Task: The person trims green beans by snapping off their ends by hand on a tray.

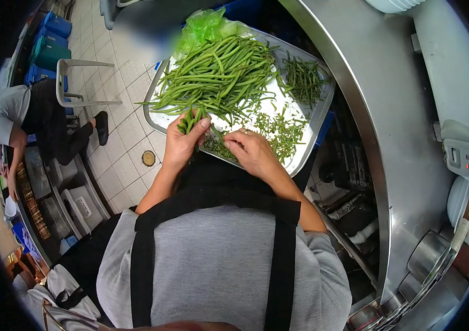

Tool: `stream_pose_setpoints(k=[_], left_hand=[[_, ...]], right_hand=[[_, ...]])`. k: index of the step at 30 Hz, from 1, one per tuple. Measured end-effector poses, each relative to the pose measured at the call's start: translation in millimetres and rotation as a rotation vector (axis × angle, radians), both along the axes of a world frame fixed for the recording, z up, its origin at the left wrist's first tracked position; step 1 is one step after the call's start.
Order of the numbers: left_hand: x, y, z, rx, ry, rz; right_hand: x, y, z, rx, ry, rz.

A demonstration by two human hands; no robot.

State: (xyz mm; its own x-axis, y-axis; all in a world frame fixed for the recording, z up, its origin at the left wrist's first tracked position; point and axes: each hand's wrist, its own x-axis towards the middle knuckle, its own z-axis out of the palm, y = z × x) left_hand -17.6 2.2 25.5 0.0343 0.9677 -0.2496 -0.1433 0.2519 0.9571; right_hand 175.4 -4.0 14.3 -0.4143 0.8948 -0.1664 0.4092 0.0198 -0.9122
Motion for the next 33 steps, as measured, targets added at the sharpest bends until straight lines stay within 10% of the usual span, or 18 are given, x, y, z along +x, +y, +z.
stream_pose_setpoints(k=[16,24,33], left_hand=[[-1.3,-9.8,5.2,0.122,-0.153,0.076],[-1.4,-17.1,30.9,0.542,0.115,-0.307],[-0.7,-13.1,17.7,0.076,-0.258,-0.024]], right_hand=[[16.8,2.2,-14.7,-0.431,0.366,-0.044],[17.9,14.4,-25.9,-0.360,0.482,-0.404],[25.4,26.2,-12.6,0.299,-0.189,-0.294]])
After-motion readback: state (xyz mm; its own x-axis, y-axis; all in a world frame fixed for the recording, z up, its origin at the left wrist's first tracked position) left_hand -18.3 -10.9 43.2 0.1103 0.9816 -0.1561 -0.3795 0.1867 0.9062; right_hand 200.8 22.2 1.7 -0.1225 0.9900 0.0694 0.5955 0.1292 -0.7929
